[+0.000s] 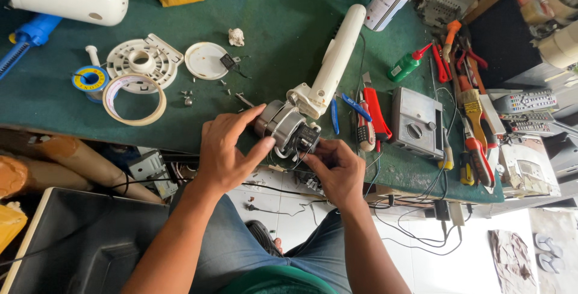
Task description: The person holds a disassembled electrical motor component and uses a screwdriver to probe and manipulate its internal parts. The camera shakes significantly throughout the process, obscuring the view of the workspace and the specific actions being performed.
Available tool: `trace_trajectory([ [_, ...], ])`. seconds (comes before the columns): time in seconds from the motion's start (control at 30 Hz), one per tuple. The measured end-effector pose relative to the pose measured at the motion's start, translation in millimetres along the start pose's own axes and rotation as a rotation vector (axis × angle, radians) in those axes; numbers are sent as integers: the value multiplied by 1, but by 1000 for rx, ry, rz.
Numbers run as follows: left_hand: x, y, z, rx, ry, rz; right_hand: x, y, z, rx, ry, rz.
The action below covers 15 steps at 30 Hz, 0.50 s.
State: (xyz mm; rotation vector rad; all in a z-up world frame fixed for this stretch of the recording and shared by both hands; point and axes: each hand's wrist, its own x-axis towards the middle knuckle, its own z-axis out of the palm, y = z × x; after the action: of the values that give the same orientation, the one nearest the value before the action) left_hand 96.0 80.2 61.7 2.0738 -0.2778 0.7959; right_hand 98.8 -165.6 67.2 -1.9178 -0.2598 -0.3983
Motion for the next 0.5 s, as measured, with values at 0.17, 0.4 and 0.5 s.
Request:
trace_trajectory([
  [0.17,3,-12,-16,-238,110,-236,0,21,-5,-46,0,-27],
  [0.4,26,-57,-17,242,46,-166,-3,27,-5,-31,-27,-47],
  [0.5,36,-41,-16,314,-225,-360,-4,9,-7,26,-44,-65],
])
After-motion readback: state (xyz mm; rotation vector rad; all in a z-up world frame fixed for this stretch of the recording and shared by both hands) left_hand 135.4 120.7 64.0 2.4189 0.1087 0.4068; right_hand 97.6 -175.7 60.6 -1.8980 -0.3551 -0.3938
